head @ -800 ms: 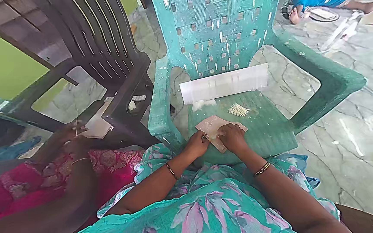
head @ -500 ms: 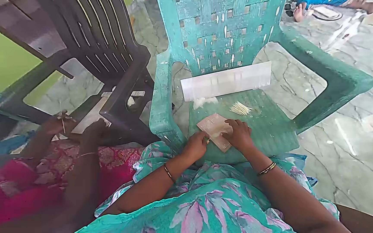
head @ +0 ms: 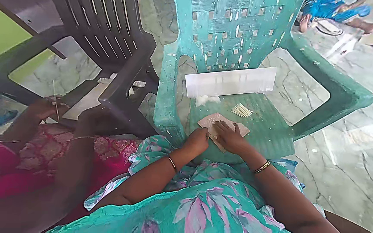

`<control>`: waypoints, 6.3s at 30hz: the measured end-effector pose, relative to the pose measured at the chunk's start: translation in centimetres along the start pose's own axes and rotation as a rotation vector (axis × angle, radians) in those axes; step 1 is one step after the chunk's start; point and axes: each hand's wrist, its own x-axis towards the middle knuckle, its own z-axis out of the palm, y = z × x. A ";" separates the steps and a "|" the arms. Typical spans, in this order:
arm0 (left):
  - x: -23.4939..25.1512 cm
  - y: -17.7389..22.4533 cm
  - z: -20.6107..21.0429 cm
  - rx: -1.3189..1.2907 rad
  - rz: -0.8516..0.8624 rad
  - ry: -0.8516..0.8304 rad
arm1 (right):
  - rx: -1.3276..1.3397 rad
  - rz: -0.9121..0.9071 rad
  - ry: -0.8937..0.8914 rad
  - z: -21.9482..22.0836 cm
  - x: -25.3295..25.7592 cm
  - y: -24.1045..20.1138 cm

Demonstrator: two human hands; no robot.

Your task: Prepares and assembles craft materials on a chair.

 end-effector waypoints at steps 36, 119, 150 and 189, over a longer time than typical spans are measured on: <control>-2.0 0.4 0.7 0.037 0.105 -0.195 | -0.114 -0.186 -0.256 -1.5 -7.5 1.8; -3.2 -1.2 -0.1 -0.074 0.204 0.008 | 0.270 0.298 0.639 -4.3 -7.4 6.1; -1.3 -0.7 0.5 -0.145 0.291 0.006 | 0.275 0.527 0.077 -5.0 -3.0 5.2; 1.2 -3.9 3.4 -0.734 0.528 0.360 | -0.120 -0.282 0.572 -2.2 16.8 1.6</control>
